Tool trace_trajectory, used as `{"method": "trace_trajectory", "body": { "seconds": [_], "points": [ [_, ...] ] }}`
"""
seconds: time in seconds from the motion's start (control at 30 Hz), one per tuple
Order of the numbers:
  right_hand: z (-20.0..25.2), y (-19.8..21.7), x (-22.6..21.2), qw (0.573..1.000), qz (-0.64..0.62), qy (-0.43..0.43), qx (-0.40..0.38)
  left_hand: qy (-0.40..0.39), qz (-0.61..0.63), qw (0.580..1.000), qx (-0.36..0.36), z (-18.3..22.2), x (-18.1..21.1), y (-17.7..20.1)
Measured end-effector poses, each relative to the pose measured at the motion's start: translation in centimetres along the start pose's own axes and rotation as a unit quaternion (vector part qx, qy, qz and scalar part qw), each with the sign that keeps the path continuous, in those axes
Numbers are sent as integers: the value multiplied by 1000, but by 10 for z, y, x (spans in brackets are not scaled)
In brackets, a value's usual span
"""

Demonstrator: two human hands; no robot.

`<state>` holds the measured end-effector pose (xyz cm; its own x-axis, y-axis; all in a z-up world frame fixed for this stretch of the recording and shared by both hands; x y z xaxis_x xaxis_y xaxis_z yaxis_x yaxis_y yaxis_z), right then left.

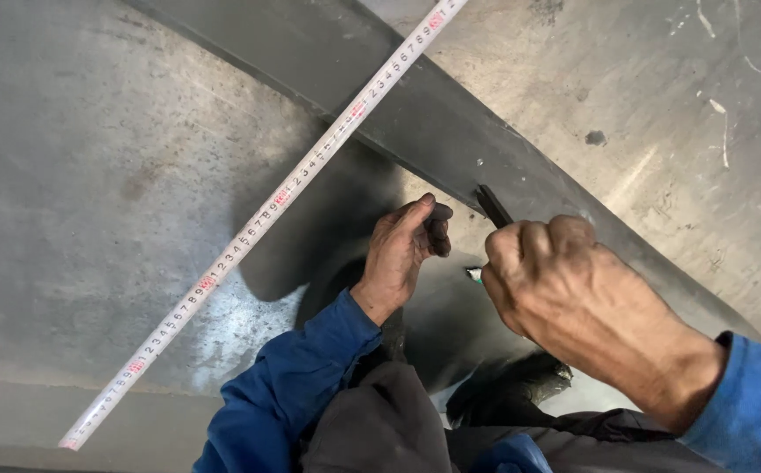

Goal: Measuring and marking dimensions on a long metal beam using a square ruler, measuring tape, and a marker.

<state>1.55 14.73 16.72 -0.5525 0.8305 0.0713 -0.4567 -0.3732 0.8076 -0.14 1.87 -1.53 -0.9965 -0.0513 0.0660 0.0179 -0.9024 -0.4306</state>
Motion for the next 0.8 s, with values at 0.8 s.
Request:
{"method": "trace_trajectory", "body": {
  "seconds": [0.8],
  "points": [
    [20, -15, 36, 741, -467, -477, 75, -124, -77, 989, -5, 31, 2, -1]
  ]
}}
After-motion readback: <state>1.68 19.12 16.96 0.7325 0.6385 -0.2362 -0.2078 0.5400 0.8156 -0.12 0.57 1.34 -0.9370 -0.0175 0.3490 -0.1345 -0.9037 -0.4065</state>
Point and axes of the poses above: each hand's wrist, its own z-axis away from the middle knuckle, its own y-axis out of the back of the hand, x = y × z, the point moved 3 cm from there along -z, towards the middle knuckle, and after that the axes turned 13 degrees about x, right-handed, at the moved point
